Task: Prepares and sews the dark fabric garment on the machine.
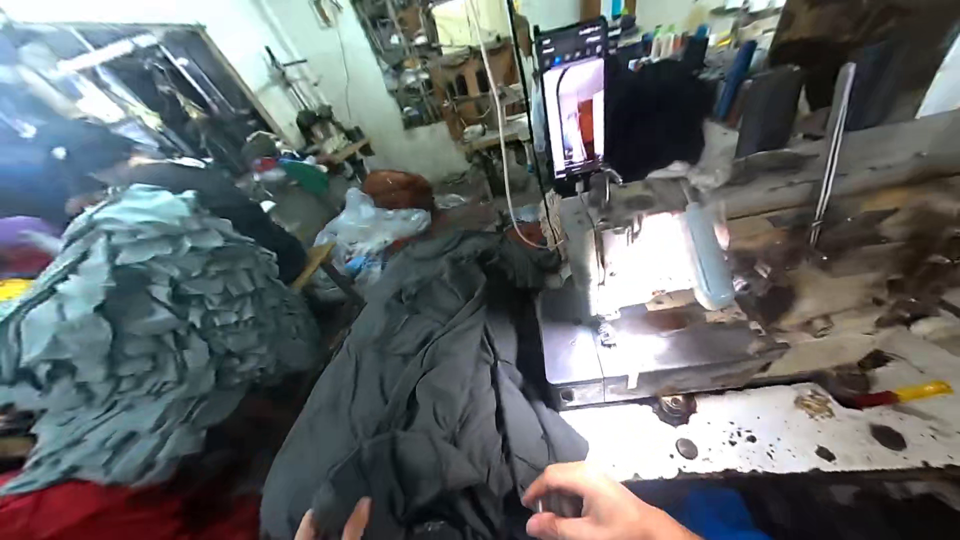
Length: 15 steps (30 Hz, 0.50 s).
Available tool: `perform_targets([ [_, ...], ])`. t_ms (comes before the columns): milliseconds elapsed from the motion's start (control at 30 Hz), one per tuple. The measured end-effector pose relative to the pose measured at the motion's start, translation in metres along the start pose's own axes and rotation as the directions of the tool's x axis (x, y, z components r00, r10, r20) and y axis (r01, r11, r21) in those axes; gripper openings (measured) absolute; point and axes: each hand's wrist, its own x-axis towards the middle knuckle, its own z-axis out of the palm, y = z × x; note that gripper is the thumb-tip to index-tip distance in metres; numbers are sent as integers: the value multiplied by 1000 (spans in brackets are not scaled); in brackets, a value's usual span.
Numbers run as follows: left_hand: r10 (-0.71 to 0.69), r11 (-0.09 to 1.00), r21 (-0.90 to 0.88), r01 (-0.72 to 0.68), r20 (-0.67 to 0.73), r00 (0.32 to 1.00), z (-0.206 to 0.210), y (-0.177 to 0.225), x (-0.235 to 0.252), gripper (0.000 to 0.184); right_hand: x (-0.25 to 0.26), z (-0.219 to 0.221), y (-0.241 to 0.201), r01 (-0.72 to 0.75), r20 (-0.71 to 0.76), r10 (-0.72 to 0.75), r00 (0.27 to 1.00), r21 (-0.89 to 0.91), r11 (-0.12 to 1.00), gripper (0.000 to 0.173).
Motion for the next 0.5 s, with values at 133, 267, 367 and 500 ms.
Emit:
perform_targets([
  [133, 366, 926, -157, -342, 160, 917, 69, 95, -26, 33, 30, -3, -19, -38, -106, 60, 993, 206, 978, 47],
  [267, 270, 929, -328, -169, 293, 917, 101, 90, -55, 38, 14, -15, -14, -366, -121, 426, 896, 340, 866, 6],
  [367, 197, 968, -216, -129, 335, 921, 106, 92, -73, 44, -7, -23, -14, -457, -76, 541, 837, 445, 770, 12],
  [500, 243, 967, 22, -256, 235, 941, 126, 94, -87, 42, -17, -33, -13, -414, -132, 546, 827, 515, 751, 24],
])
